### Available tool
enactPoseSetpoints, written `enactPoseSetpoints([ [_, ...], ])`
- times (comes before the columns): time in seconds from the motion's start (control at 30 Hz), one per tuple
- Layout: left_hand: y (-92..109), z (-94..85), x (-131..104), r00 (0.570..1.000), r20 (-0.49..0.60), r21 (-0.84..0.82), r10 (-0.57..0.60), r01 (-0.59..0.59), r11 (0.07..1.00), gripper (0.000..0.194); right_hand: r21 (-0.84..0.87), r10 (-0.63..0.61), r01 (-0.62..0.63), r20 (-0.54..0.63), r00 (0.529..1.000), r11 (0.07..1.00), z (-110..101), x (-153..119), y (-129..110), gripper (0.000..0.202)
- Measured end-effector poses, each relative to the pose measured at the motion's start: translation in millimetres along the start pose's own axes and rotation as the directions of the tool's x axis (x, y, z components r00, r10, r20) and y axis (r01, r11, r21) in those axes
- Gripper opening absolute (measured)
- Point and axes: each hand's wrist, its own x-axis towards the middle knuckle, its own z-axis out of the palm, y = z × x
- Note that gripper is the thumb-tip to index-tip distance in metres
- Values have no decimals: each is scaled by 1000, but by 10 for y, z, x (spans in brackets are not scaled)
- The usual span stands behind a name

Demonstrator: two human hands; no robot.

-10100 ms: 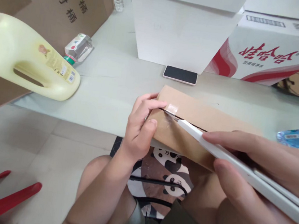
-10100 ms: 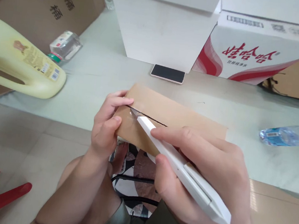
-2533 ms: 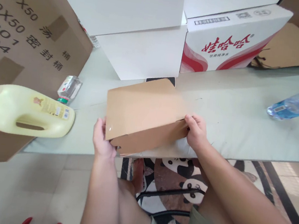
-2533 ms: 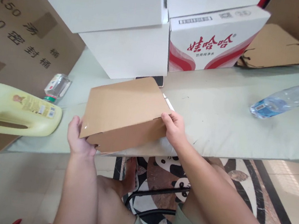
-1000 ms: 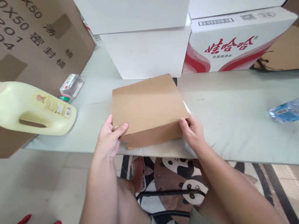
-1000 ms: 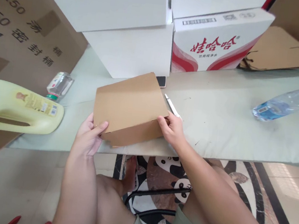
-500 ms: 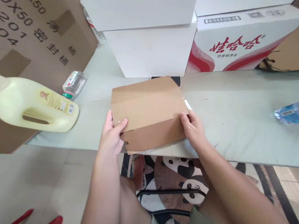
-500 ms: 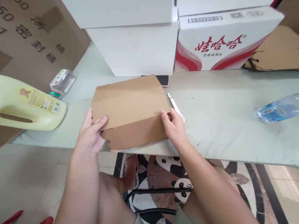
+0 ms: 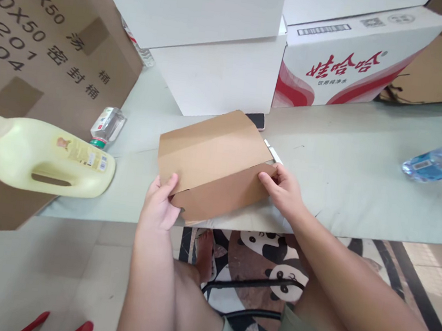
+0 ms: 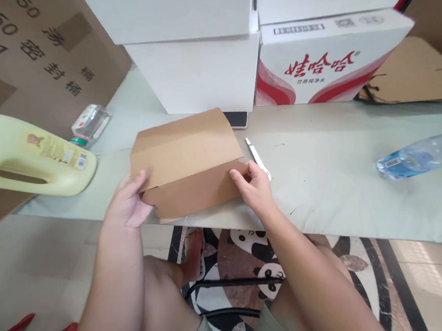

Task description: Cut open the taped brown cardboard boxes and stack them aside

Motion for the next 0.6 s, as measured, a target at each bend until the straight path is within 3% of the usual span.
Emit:
enactPoseSetpoints([
  [0.2,-36,2,3,999,-12,59,-39,39,997,55,6,-1,1,-44,999,1000,-7,10,-11,37],
  [0.6,-14,-61,-59,994,94,103,-56,46,994,60,83,7,1,-106,994,997,-7,30,102,43],
])
